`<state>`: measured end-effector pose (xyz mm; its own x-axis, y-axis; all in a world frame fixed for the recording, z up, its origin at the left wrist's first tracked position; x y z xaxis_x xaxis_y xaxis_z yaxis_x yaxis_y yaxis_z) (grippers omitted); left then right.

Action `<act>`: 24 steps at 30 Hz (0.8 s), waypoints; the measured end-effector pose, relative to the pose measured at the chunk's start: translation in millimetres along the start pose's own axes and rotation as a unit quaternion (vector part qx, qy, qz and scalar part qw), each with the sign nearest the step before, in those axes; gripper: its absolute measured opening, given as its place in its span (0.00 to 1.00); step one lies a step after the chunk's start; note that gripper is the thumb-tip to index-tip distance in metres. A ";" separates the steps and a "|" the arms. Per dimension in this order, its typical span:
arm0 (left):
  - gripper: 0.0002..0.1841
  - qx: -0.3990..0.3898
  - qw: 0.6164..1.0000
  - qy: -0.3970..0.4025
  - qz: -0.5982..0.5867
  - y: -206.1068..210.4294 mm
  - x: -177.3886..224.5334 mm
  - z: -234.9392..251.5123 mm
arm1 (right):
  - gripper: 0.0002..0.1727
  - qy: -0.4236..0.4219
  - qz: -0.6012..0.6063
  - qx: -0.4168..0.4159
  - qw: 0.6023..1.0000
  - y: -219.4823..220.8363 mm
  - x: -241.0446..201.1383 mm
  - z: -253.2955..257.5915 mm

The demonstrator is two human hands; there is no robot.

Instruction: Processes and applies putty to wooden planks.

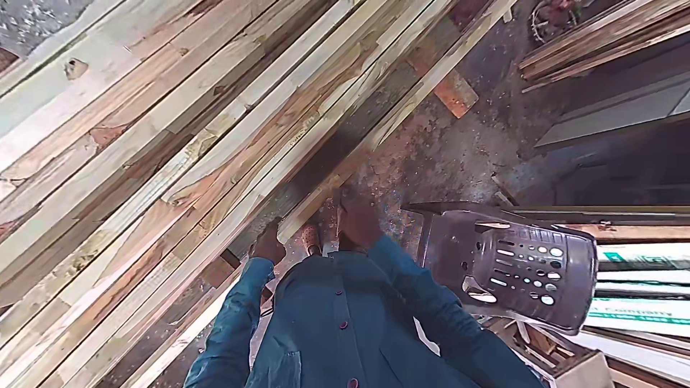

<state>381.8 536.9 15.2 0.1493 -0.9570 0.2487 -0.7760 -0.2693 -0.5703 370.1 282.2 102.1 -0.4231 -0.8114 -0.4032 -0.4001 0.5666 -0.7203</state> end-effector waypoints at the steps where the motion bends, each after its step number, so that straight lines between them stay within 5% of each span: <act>1: 0.47 0.007 1.000 -0.014 0.005 2.1 0.3 -1.7 | 0.26 -0.011 0.009 0.033 0.999 -15.1 10.1 8.2; 4: 0.46 0.020 0.999 -0.035 0.012 6.1 4.5 -5.4 | 0.33 -0.054 0.022 0.177 0.983 -44.3 41.4 55.8; 7: 0.45 0.009 0.999 -0.040 0.018 5.0 5.7 -8.2 | 0.35 -0.088 0.048 0.219 0.971 -24.0 67.8 91.6; 11: 0.47 0.010 0.999 -0.048 0.009 3.0 6.1 -8.7 | 0.38 0.015 -0.034 0.134 0.990 11.0 64.3 53.9; 19: 0.37 0.177 0.981 -0.036 0.063 48.3 13.7 -17.5 | 0.19 0.122 -0.104 0.050 0.986 -96.9 39.8 58.4; 24: 0.30 0.226 0.971 -0.043 0.063 58.7 19.0 -19.1 | 0.20 0.170 -0.090 0.075 0.978 -80.6 28.8 66.6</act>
<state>327.4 505.0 1.3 0.1355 -0.9858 0.0994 -0.4460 -0.1502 -0.8824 444.4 203.7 110.9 -0.6133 -0.7868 -0.0690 -0.3805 0.3709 -0.8471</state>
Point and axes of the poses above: each hand's wrist, its own z-axis towards the middle knuckle, its own y-axis out of the palm, x = y × z, the point moved 3 cm from there along z, towards the middle knuckle, and after that the axes turned 2 degrees about -x, right-handed, at the moved point
